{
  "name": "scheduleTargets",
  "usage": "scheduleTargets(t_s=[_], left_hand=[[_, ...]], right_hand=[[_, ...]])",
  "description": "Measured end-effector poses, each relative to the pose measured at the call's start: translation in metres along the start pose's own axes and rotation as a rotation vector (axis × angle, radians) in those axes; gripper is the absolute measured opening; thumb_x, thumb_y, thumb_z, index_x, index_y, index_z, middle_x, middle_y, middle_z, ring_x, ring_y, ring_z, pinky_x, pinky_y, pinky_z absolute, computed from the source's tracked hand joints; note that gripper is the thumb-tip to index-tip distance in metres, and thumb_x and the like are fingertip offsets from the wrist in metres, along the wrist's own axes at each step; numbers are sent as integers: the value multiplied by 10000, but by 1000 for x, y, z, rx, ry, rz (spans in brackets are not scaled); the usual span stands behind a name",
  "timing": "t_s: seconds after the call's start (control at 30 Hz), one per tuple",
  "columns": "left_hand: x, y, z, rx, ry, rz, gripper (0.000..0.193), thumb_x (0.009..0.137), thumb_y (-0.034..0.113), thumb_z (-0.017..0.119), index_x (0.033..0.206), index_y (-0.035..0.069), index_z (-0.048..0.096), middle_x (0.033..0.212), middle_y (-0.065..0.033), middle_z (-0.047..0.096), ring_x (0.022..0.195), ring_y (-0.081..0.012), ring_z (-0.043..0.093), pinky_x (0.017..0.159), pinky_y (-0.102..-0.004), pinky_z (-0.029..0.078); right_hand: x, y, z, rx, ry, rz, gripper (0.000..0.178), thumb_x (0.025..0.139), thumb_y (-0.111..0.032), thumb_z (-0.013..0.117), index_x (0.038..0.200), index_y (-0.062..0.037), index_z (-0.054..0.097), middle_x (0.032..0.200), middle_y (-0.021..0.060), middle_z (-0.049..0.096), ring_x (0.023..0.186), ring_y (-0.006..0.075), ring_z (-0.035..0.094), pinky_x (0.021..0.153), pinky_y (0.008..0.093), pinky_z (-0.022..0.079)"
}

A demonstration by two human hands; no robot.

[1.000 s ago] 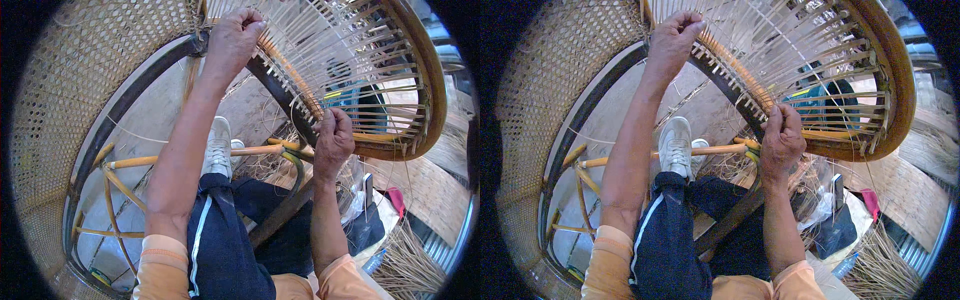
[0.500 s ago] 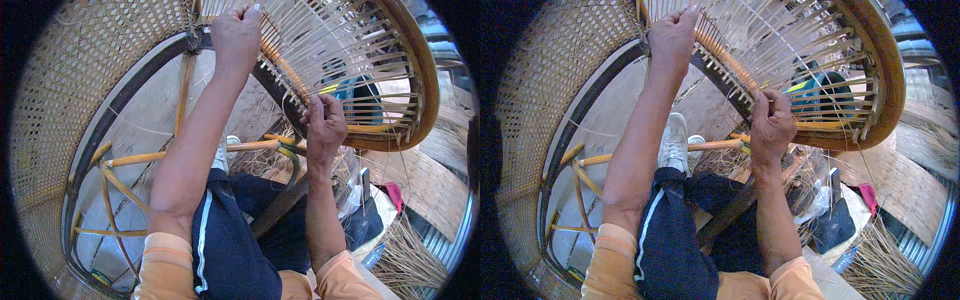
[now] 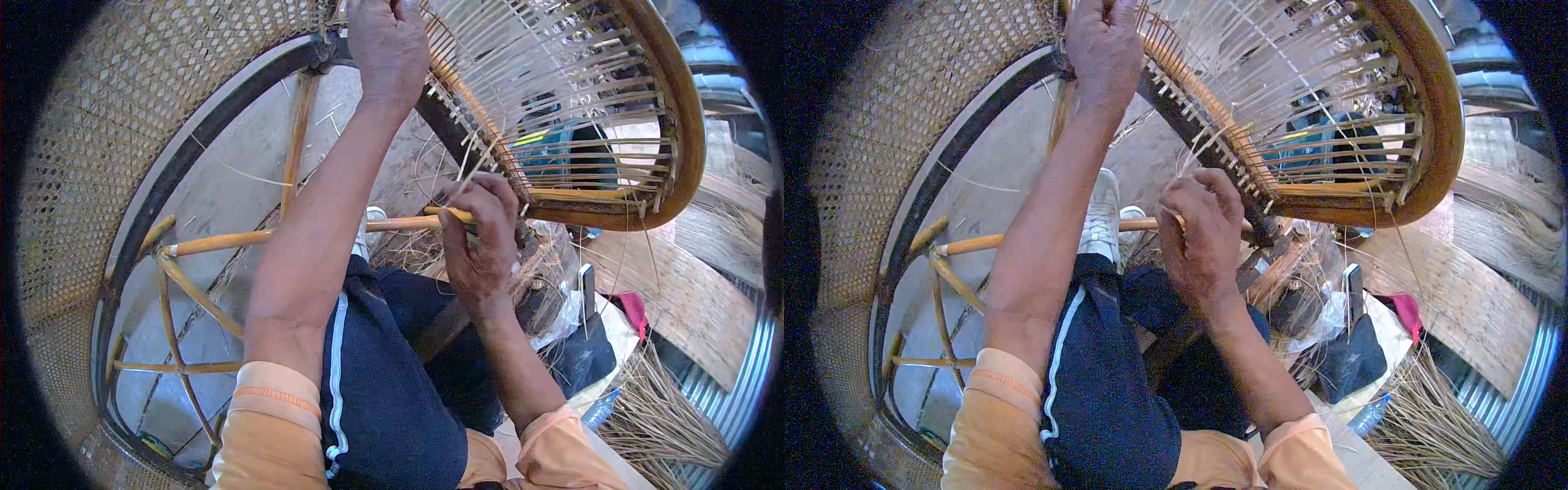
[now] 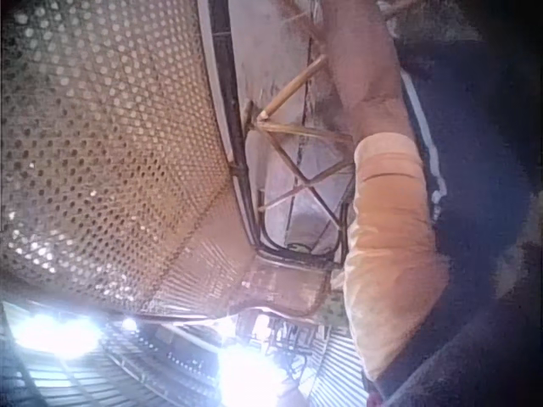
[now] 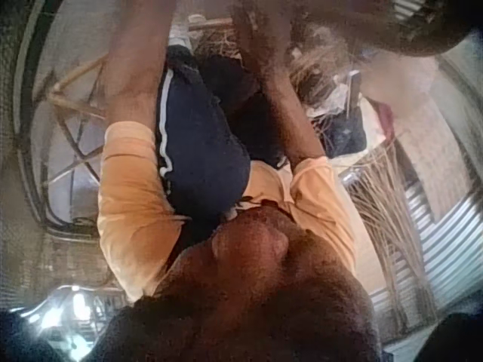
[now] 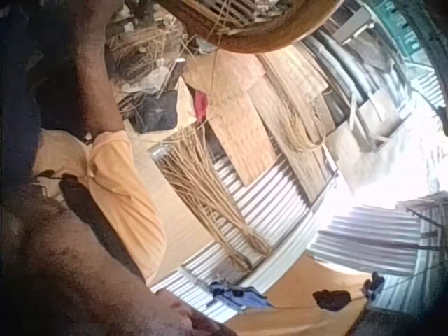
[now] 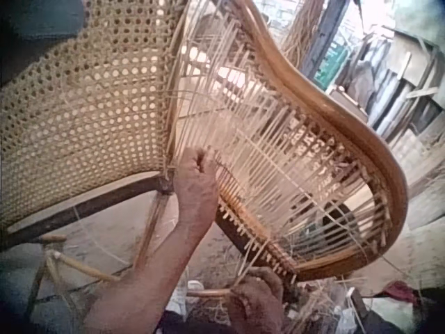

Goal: Weaving and repairing a rattan or bamboo chair using thin strands and hand tools.

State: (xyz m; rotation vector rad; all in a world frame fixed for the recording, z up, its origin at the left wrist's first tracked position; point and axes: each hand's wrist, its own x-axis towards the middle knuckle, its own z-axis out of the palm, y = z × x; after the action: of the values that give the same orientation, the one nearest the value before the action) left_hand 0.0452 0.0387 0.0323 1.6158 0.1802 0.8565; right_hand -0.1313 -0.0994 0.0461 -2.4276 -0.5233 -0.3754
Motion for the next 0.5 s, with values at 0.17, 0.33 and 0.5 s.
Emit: scheduleTargets(t_s=[0.17, 0.33, 0.5], left_hand=[[21, -3, -24, -47, 156, -51, 197, 886, 162, 551, 803, -16, 542, 689, -110, 520, 671, -212, 503, 651, -353, 421], [40, 5, -65, 56, 256, -40, 186, 896, 188, 545, 801, 29, 562, 645, -13, 497, 553, -115, 450, 510, -301, 390], [52, 12, -122, 165, 357, 118, 237, 913, 263, 520, 831, 41, 527, 678, -14, 454, 590, -118, 429, 551, -309, 398]], right_hand=[[4, 13, 7, -144, -119, 60, 510, 708, -99, 649, 1188, -54, 480, 1099, 125, 544, 1118, 330, 449, 952, 433, 310], [6, 30, 22, -147, -160, 56, 582, 818, -146, 615, 1314, 24, 360, 1241, 171, 489, 1164, 349, 430, 1038, 431, 261], [8, 39, 37, -67, 24, 102, 685, 808, -176, 619, 1364, 29, 277, 1313, 216, 406, 1196, 379, 385, 1027, 445, 286]])
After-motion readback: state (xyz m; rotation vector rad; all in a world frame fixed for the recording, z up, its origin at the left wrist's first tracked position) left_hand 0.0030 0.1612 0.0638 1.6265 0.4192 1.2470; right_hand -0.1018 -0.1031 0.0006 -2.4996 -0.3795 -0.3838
